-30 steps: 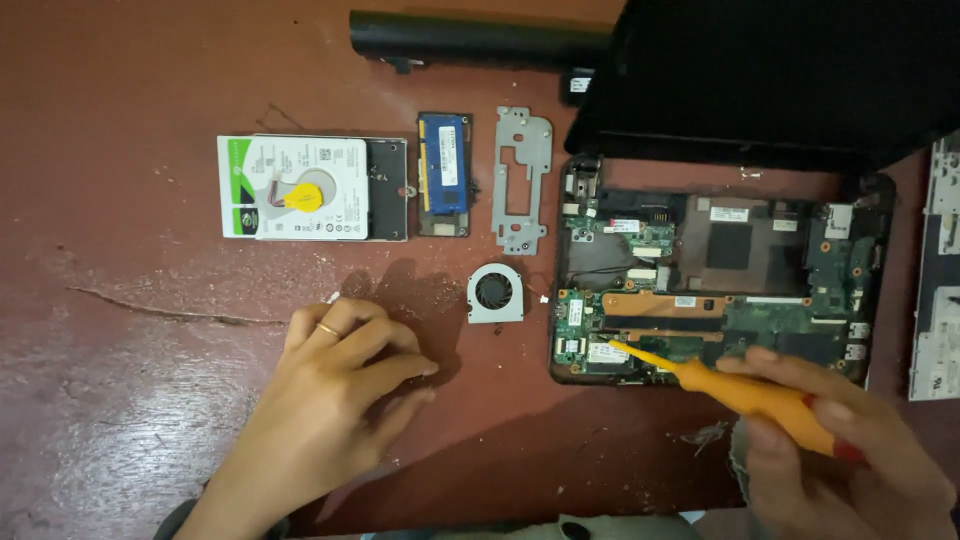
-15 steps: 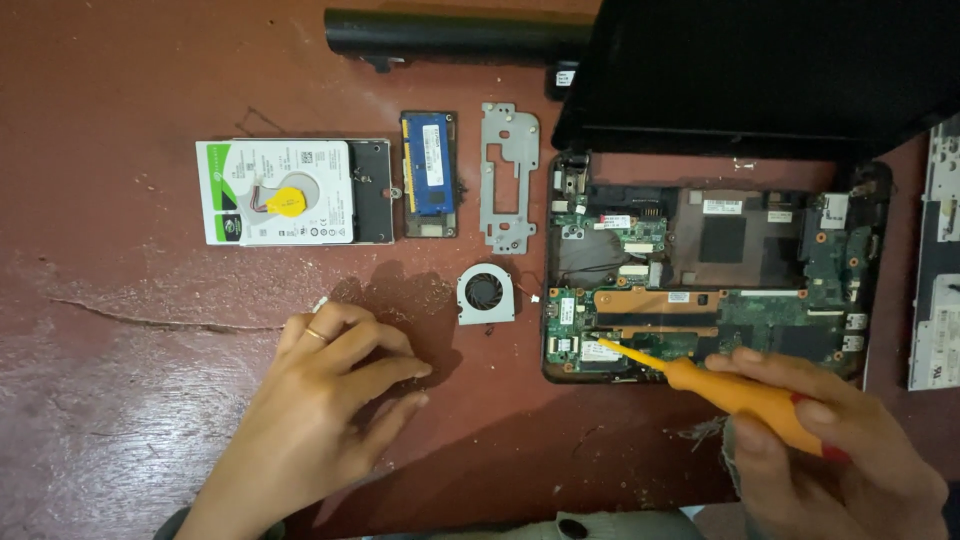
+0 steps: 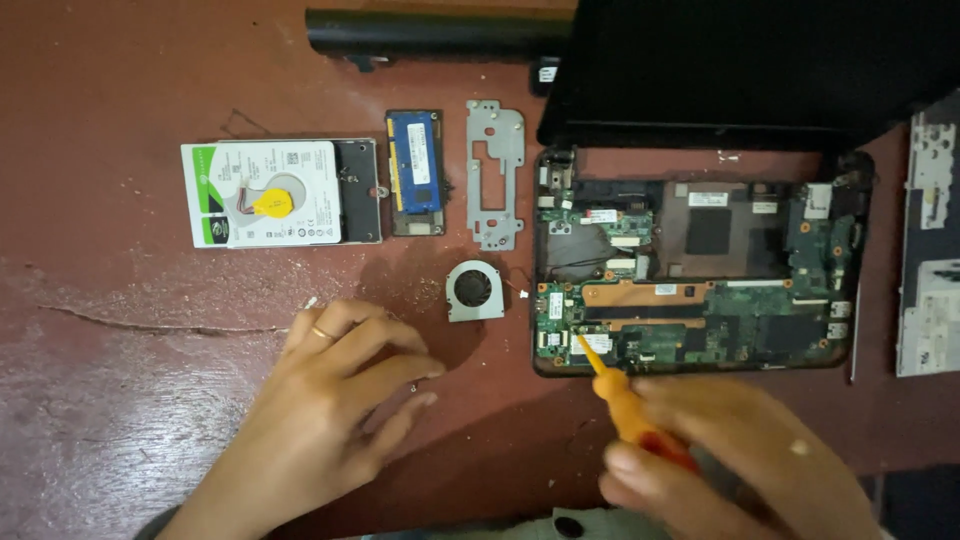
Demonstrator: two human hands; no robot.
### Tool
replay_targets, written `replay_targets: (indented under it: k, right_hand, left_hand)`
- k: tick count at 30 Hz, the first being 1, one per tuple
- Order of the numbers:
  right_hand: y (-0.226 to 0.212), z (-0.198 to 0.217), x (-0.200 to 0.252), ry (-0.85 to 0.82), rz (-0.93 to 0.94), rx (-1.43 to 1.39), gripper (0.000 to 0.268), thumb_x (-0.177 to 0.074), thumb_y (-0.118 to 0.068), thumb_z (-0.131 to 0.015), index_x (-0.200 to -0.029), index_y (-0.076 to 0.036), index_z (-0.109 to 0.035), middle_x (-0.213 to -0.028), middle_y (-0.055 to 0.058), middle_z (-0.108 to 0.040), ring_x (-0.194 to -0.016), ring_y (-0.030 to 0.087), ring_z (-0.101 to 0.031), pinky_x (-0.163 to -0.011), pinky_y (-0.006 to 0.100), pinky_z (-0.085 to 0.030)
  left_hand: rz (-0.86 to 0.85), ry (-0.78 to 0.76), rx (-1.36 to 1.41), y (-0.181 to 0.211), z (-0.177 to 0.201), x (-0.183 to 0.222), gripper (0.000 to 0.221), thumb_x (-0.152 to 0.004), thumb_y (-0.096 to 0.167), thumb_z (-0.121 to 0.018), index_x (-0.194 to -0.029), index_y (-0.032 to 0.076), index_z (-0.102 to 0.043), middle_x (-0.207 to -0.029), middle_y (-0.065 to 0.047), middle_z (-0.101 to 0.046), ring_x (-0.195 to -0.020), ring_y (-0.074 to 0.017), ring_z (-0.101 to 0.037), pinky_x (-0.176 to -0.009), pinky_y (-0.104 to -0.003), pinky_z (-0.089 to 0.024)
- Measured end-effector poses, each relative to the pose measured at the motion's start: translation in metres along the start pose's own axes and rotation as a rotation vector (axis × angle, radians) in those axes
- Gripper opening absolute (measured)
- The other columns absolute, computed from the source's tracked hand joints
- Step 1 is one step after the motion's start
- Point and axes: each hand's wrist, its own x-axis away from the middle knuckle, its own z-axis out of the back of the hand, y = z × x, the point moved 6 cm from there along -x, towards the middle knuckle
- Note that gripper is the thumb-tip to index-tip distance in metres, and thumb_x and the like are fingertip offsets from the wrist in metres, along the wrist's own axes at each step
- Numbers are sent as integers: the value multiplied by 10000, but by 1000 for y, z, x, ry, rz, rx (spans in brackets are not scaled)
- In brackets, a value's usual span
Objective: Reinstalling and securing a motherboard into a laptop chassis using a screwdriver and handling internal components.
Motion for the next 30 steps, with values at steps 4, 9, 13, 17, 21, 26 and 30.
replay_targets:
  k: [4,9,13,17,21,26,30]
  right_hand:
    - [-94,53,22,524,645,-129,525,-892,-524,-429,-1082,-93,-662,-1123,126,-722,-800,153,-804,-751,268,-691]
    - [-76,37,8,171,1037,-321,435,-1096,-289,-320,-1177,-46,-672,-1276,187,-730,-1198,289,-749,-1127,555,-510]
    - [-65,30,-1,366,1055,-326,253,-1061,-229,-420,-1113,-146,-653,-1377,134,-599,-1205,277,-682,-1177,591,-426]
    - [-48,3,-14,435,1069,-361,177,-982,-352,-658,-1127,-287,-736,-1073,33,-451,-1146,266,-502,-1181,594,-330]
    - [-49,6,-7,398,1017,-532,205,-996,-209,-671,-1176,-128,-726,-1186,77,-684,-1088,238,-668,-1098,516,-416]
    - [-60,19,3,523,960,-546,257,-1056,-214,-531,-1234,-110,-684,-1275,133,-715,-1169,270,-739,-1084,487,-509]
    - [-35,-22,-47,240,554,-619,347,-910,-380,-791,-648,-179,-685,-564,-60,-542,-555,95,-596,-907,313,-552]
  left_hand:
    - [-128,-9,-38,23,9,-28,230,-874,194,-770,-1084,114,-719,-1161,-42,-661,-1116,-277,-584,-866,-432,-439]
    - [-296,-59,147,60,1,-65,338,-959,101,-644,-1282,8,-614,-1242,-138,-688,-1145,-307,-660,-957,-457,-431]
    - [-334,-113,306,75,-17,-73,361,-934,15,-659,-1272,-27,-541,-1369,-219,-641,-1232,-366,-647,-1042,-501,-438]
    - [-325,-24,437,77,-28,-75,179,-986,35,-401,-1044,50,-569,-1032,-96,-672,-911,-259,-671,-909,-391,-398]
    - [-255,140,283,73,-30,-74,279,-1083,261,-407,-1009,132,-643,-978,-8,-756,-852,-150,-738,-886,-338,-402]
    - [-142,411,88,79,-36,-72,318,-1032,264,-442,-848,114,-653,-813,-8,-697,-673,-148,-646,-783,-318,-442]
    - [70,600,-11,81,-48,-66,398,-1008,290,-448,-682,188,-652,-658,58,-696,-569,-78,-614,-704,-268,-442]
